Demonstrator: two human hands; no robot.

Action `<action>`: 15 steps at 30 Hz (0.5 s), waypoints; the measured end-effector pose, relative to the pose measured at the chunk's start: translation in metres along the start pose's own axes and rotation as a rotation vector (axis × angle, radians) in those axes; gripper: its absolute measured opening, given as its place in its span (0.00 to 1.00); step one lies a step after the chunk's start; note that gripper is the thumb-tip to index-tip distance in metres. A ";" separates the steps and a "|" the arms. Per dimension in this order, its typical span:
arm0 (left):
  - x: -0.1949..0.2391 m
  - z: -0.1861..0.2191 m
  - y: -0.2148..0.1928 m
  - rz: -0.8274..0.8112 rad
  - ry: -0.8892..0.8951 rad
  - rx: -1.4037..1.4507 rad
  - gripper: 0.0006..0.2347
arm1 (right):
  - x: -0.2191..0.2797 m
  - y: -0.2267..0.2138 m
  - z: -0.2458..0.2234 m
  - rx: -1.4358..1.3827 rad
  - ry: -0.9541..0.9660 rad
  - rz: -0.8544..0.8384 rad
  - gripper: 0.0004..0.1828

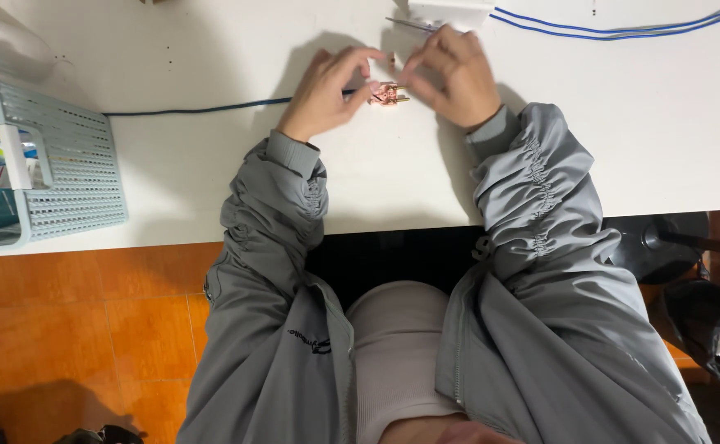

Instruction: Wiring an electrical plug by securing wires into terminals using a screwdriver.

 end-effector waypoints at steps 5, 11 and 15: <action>-0.032 -0.005 0.000 -0.001 0.058 -0.221 0.15 | 0.006 -0.021 0.033 0.281 0.155 0.026 0.14; -0.040 -0.020 0.021 0.023 0.099 -0.218 0.13 | 0.020 -0.012 0.057 0.387 0.229 0.013 0.14; -0.028 -0.006 0.002 0.088 0.028 -0.052 0.09 | 0.023 -0.017 0.051 0.426 0.192 0.034 0.11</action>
Point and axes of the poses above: each hand's wrist, its own x-axis away from the middle knuckle, its own y-axis out of the palm, z = x × y, the point moved 4 cm from there along -x, towards the middle knuckle, and after that the axes turned 14 degrees about z, right-handed, at the moved point
